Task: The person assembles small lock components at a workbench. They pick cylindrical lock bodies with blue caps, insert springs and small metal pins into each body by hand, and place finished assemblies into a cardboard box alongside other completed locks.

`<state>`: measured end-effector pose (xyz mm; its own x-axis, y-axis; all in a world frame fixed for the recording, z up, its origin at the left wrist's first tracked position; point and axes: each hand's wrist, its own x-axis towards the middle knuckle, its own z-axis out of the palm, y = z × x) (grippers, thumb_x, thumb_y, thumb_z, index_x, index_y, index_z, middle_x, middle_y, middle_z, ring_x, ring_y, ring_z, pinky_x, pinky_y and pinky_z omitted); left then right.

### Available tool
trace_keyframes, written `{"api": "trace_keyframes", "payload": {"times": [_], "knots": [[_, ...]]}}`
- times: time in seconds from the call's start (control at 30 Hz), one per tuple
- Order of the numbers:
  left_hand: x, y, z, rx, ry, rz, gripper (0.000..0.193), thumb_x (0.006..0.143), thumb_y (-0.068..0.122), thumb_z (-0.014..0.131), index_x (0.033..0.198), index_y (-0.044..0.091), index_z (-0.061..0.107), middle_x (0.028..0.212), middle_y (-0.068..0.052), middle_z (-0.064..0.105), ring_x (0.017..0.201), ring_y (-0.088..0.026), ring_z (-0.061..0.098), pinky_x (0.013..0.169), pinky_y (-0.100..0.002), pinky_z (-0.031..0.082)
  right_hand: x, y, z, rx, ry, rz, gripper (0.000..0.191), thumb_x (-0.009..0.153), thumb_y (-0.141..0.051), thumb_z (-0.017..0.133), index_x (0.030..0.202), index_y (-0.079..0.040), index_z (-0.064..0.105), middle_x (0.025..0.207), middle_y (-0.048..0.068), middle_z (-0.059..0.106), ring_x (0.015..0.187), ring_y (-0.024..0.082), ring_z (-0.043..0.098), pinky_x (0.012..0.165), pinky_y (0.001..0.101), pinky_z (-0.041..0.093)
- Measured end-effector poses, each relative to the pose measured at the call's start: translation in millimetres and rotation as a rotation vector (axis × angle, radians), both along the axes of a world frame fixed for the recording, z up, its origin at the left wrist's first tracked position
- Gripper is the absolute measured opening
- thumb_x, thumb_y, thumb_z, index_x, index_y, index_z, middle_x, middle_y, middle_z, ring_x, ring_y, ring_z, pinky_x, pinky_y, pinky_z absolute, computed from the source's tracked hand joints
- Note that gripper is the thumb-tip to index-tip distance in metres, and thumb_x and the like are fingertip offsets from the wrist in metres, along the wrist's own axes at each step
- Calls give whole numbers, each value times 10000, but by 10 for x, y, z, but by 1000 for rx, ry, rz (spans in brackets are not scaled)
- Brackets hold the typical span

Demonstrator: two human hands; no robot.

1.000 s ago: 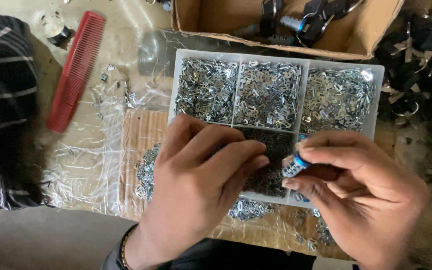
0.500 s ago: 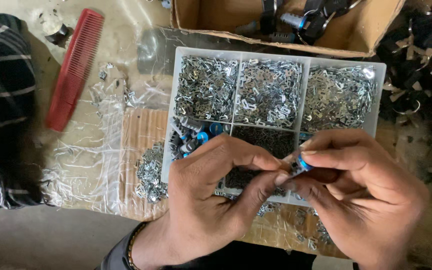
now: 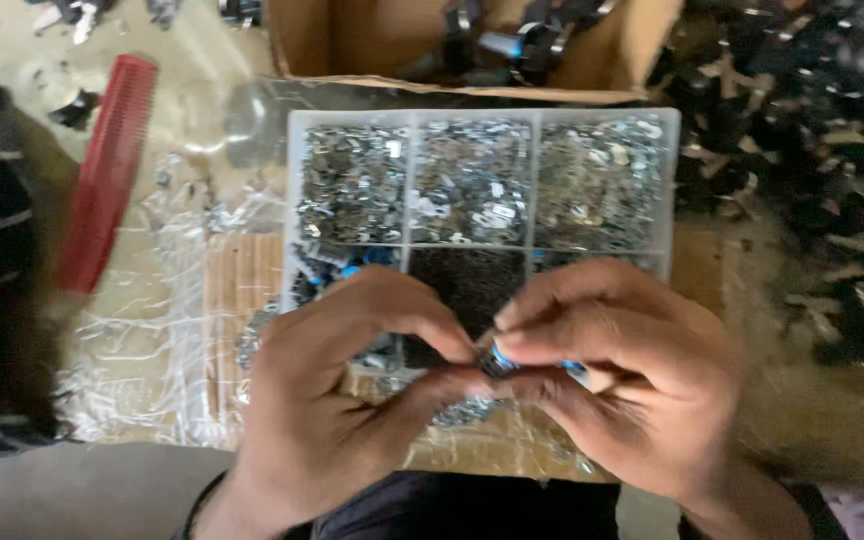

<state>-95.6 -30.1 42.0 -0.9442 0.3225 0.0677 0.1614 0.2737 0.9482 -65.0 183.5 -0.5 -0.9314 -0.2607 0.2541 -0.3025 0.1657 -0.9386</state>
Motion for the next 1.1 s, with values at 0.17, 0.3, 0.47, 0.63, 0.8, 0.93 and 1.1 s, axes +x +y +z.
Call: {"api": "trace_keyframes", "payload": {"times": [0.17, 0.3, 0.47, 0.63, 0.8, 0.93, 1.1], "knots": [[-21, 268, 288, -664, 749, -340, 280, 700, 51, 771, 978, 15, 768, 898, -117, 733, 840, -251, 687, 725, -374, 580, 350, 393, 229, -547, -194, -174, 410, 830, 118, 744, 1200, -35, 654, 1193, 165, 612, 1020, 242, 741, 804, 348, 720], [-316, 1315, 113, -596, 931, -603, 71, 795, 75, 759, 793, 48, 693, 806, -86, 671, 797, -192, 658, 607, -347, 582, 1401, 793, -275, -502, -222, -368, 428, 840, 126, 728, 1239, -6, 644, 1225, 188, 620, 992, 292, 724, 756, 400, 691], [-774, 2698, -737, -844, 865, -474, 99, 902, 104, 685, 956, 138, 761, 949, -89, 739, 925, -243, 741, 680, -357, 614, 2525, 1275, -1641, -820, -1114, -534, 315, 826, 101, 705, 1132, 63, 640, 1148, 347, 648, 1015, 489, 732, 797, 564, 705], [-773, 2500, -593, -673, 958, -351, 104, 871, 87, 694, 959, 36, 718, 1089, -236, 685, 897, -312, 745, 603, -333, 629, 2732, 1040, -1636, -953, -979, -531, 325, 810, 140, 708, 1121, 60, 662, 1161, 345, 624, 1026, 468, 720, 796, 556, 697], [-318, 934, 434, -661, 872, -343, 133, 884, 95, 737, 994, 27, 704, 1001, -166, 673, 846, -268, 703, 644, -368, 588, 2490, 482, -1156, -666, -405, -629, 393, 782, 212, 723, 1140, 52, 696, 1209, 282, 600, 1029, 342, 714, 769, 477, 704], [332, -38, 428, -641, 614, -272, 84, 810, 171, 804, 855, 161, 734, 910, -73, 710, 762, -177, 669, 656, -351, 543, 2435, 638, -1264, -627, -300, -535, 416, 801, 175, 742, 1180, 14, 682, 1216, 247, 607, 1055, 328, 725, 808, 437, 705], [1015, 300, -326, -184, 254, -351, 81, 873, 106, 802, 861, 123, 724, 860, 1, 727, 822, -134, 742, 755, -309, 621, 2195, 989, -923, -625, -152, -631, 397, 839, 134, 718, 1212, 10, 664, 1246, 233, 622, 1075, 325, 695, 852, 440, 659]]}}
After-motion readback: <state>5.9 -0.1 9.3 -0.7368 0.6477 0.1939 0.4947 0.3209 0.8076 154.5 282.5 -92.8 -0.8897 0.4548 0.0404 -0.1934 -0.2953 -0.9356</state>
